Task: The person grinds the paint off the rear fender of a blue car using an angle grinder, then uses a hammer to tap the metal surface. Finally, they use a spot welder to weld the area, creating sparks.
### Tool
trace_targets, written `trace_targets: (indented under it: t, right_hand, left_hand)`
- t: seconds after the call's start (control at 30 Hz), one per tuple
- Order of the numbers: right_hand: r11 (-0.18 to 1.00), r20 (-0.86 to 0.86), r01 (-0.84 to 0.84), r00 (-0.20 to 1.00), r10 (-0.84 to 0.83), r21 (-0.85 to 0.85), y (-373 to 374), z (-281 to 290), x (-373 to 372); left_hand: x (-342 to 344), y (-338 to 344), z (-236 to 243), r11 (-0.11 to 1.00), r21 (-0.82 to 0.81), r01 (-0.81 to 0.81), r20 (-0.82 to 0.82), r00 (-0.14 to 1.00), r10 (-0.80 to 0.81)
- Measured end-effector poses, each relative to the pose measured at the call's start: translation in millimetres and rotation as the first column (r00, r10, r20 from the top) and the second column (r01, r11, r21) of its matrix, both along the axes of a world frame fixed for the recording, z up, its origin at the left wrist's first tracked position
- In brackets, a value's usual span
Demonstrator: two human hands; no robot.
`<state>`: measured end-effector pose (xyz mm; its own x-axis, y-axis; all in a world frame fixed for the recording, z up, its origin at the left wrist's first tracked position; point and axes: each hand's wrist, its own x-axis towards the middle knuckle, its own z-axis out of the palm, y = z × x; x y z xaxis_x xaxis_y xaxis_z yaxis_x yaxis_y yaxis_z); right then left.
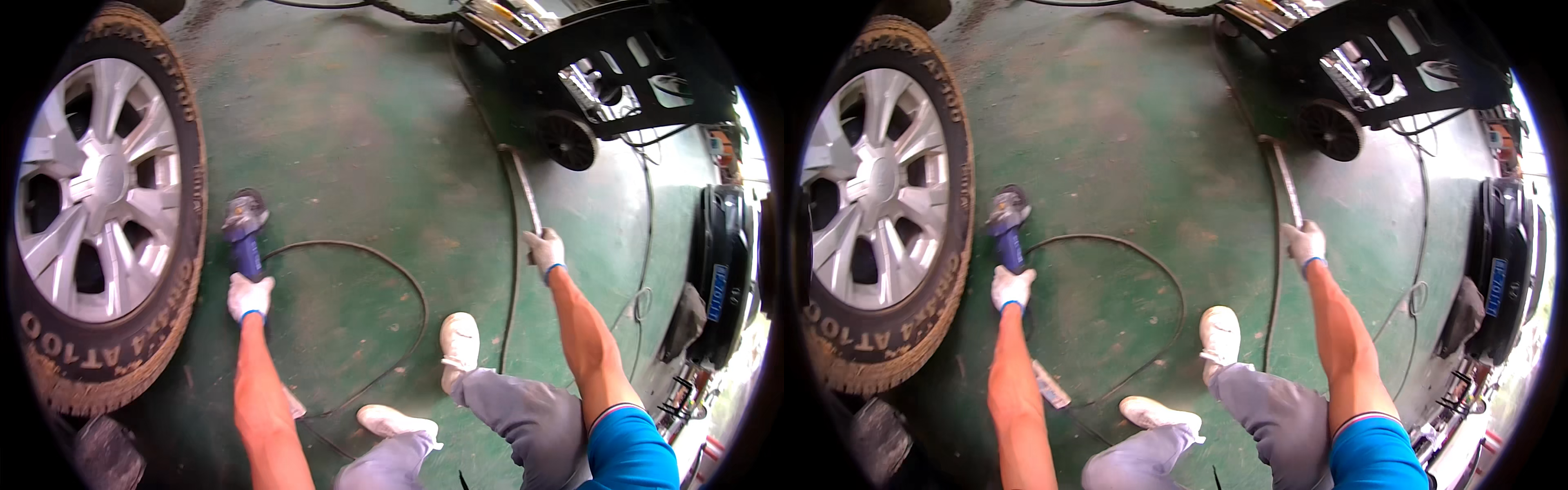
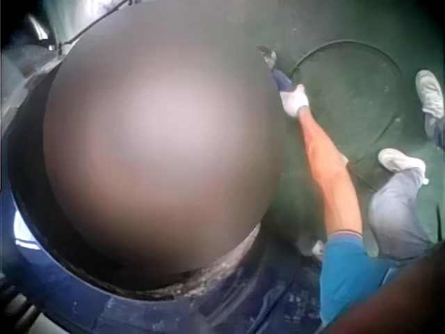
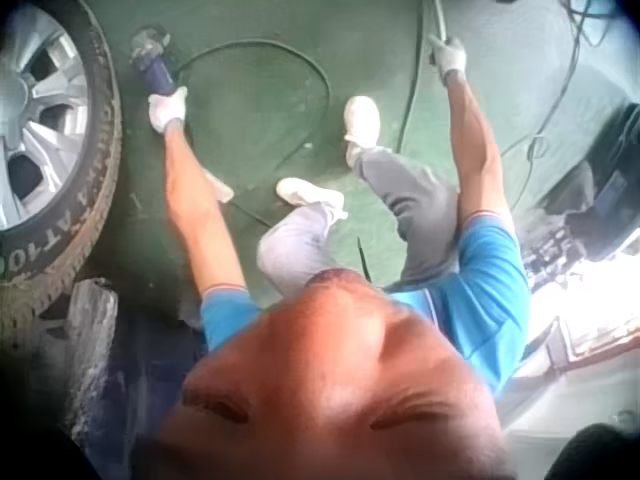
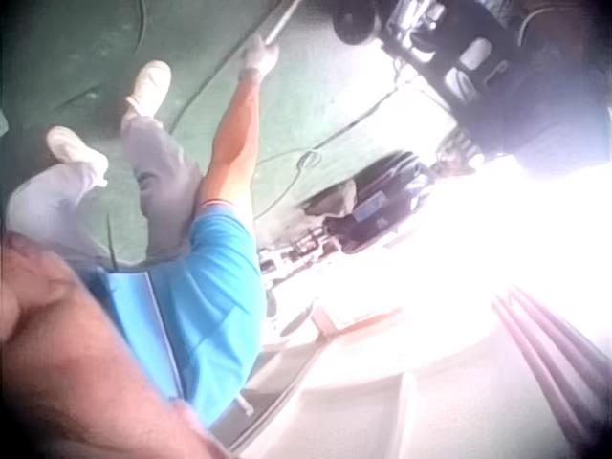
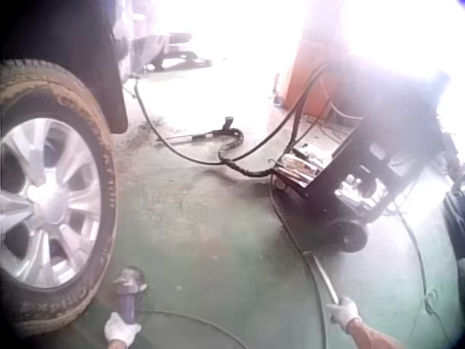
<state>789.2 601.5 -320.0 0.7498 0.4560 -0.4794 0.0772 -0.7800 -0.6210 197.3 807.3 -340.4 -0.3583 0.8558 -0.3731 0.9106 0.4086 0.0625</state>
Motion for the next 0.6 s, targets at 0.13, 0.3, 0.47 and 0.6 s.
trace_targets:
  t: [0.13, 0.3, 0.47, 0.6]
  right_hand:
    - [0.808, 0.272, -0.325, 0.824, 0.497, -0.491, -11.2, 61.3, -17.4]
    - [0.958, -0.608, -0.283, 0.752, 0.253, 0.049, -72.0, 171.0, -137.3]
    - [0.929, -0.487, -0.368, 0.819, 0.304, -0.037, 3.5, 324.0, -282.4]
    - [0.963, -0.459, 0.242, 0.873, -0.162, 0.122, -12.1, 318.1, -256.2]
  left_hand:
    - [31.2, -2.4, 128.1, 0.938, -0.295, -0.18, 0.294, 0.917, 0.269]
    - [127.0, -109.3, 238.6, 0.95, -0.286, -0.127, 0.434, 0.867, 0.246]
    - [183.2, -207.4, 342.4, 0.967, -0.255, -0.02, 0.436, 0.89, 0.133]
    - [245.2, -278.1, 353.4, 0.939, -0.047, 0.342, 0.288, 0.904, -0.315]
